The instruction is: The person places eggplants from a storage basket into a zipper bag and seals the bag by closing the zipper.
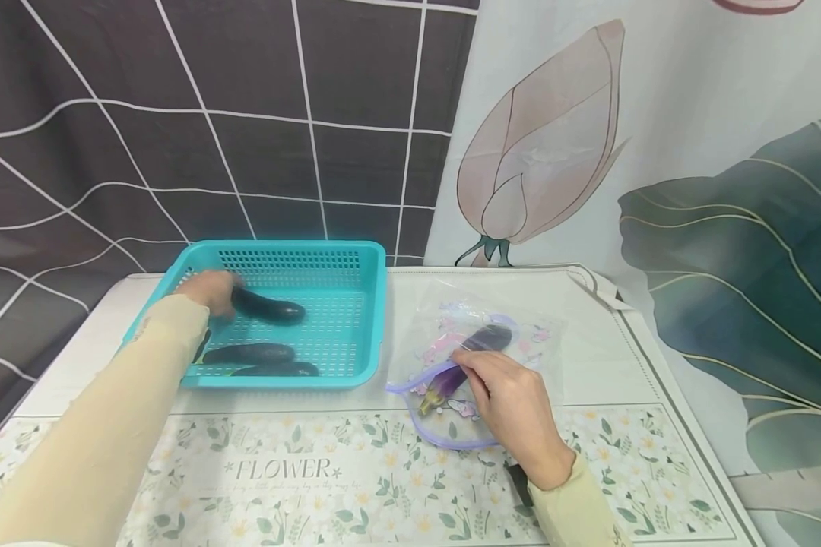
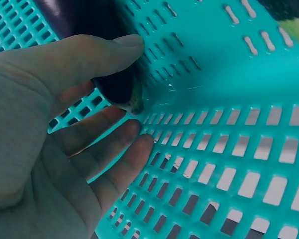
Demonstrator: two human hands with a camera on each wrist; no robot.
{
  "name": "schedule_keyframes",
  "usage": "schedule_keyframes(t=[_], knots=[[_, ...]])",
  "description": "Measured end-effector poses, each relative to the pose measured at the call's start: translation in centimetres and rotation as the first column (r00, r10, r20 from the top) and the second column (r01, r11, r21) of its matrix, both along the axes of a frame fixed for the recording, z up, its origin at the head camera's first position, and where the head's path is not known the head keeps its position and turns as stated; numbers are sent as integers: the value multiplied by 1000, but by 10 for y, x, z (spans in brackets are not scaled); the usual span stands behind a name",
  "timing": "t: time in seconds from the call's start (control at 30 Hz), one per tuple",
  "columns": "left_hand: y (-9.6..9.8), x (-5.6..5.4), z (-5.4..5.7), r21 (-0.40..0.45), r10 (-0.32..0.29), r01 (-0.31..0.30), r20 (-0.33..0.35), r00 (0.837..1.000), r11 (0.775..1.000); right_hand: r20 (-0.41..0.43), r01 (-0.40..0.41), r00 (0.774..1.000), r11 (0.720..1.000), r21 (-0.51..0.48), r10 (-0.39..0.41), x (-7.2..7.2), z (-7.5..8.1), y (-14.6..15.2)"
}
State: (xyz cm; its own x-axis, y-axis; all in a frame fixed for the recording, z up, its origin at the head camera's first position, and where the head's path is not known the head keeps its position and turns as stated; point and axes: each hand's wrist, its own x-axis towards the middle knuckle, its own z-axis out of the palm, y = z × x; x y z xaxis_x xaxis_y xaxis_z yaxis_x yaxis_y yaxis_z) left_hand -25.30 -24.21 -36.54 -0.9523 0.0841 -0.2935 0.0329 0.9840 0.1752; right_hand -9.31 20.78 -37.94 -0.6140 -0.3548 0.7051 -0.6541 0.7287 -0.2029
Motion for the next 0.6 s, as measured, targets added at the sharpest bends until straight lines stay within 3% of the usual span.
schedule_keyframes(t=[0.33,0.6], knots=[[2,0,2,2,4,-4,-6,1000,1000,-2,0,1000,1000,3,0,0,0,0],[2,-4,-4,-36,10,-12,-36,999,999,1,6,1000,1000,10,-6,0,0,0]])
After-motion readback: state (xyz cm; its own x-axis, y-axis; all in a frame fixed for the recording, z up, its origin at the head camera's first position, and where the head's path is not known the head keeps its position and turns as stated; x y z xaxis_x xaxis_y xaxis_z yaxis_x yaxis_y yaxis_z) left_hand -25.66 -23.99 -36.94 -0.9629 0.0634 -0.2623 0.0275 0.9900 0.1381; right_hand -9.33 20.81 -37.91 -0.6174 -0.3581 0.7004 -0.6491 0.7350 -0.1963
